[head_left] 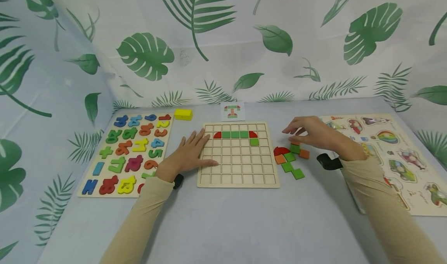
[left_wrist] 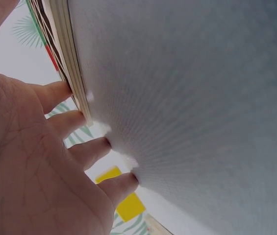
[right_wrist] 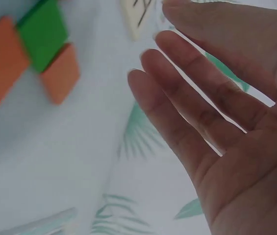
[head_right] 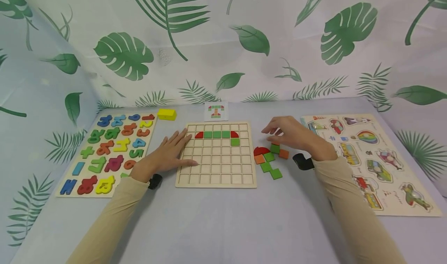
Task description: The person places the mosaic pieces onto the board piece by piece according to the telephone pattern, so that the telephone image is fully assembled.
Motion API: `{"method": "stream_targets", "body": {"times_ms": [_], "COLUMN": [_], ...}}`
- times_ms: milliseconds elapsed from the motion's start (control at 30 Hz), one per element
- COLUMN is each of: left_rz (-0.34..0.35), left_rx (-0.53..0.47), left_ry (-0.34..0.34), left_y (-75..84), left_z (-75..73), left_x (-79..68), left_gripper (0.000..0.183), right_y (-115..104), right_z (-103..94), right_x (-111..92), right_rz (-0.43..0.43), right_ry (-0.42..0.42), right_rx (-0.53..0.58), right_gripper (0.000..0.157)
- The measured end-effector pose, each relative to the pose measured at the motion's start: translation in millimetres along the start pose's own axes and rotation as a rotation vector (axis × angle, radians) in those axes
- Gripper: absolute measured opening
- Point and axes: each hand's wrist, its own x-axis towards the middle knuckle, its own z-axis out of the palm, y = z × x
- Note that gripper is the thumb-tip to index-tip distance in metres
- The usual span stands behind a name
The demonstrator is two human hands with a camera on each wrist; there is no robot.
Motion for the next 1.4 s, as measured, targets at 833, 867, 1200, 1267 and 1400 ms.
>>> {"method": "stream_targets", "body": {"times_ms": [833, 867, 1200, 1267, 1400], "left_rz": [0.001, 0.001, 0.01, 0.014, 0.015], "left_rx": [0.009, 0.008, 0.012, 0.014, 0.013], "left_ry": [0.002, 0.003, 0.006, 0.009, 0.01], "left_y": [-2.1, -2.1, -1.6, -1.5, -1.8], "left_z": [2.7, 2.6, 2.3, 1.7, 1.2], "left_x": [1.2, 1.2, 0.6, 0.2, 0.3], "left_gripper": [0.103, 0.103, 0.103, 0.102, 0.102], "right_y": [16.5, 16.8, 15.9, 15.8, 16.6], "right_z": [20.6, 20.6, 19.7, 19.5, 19.6], "right_x": [-15.3, -14.9, -13.2, -12.4, -11.2], "right_rz": [0.088, 0.092, 0.124, 0.134, 0.142], "right_ry": [-0.052, -0.049, -0.055, -0.058, -0.063], "right_rx": [-0.051, -0.06, -0.055, -0.05, -0.047], "right_gripper": [0.023, 0.023, 0.021, 0.021, 0.022]}}
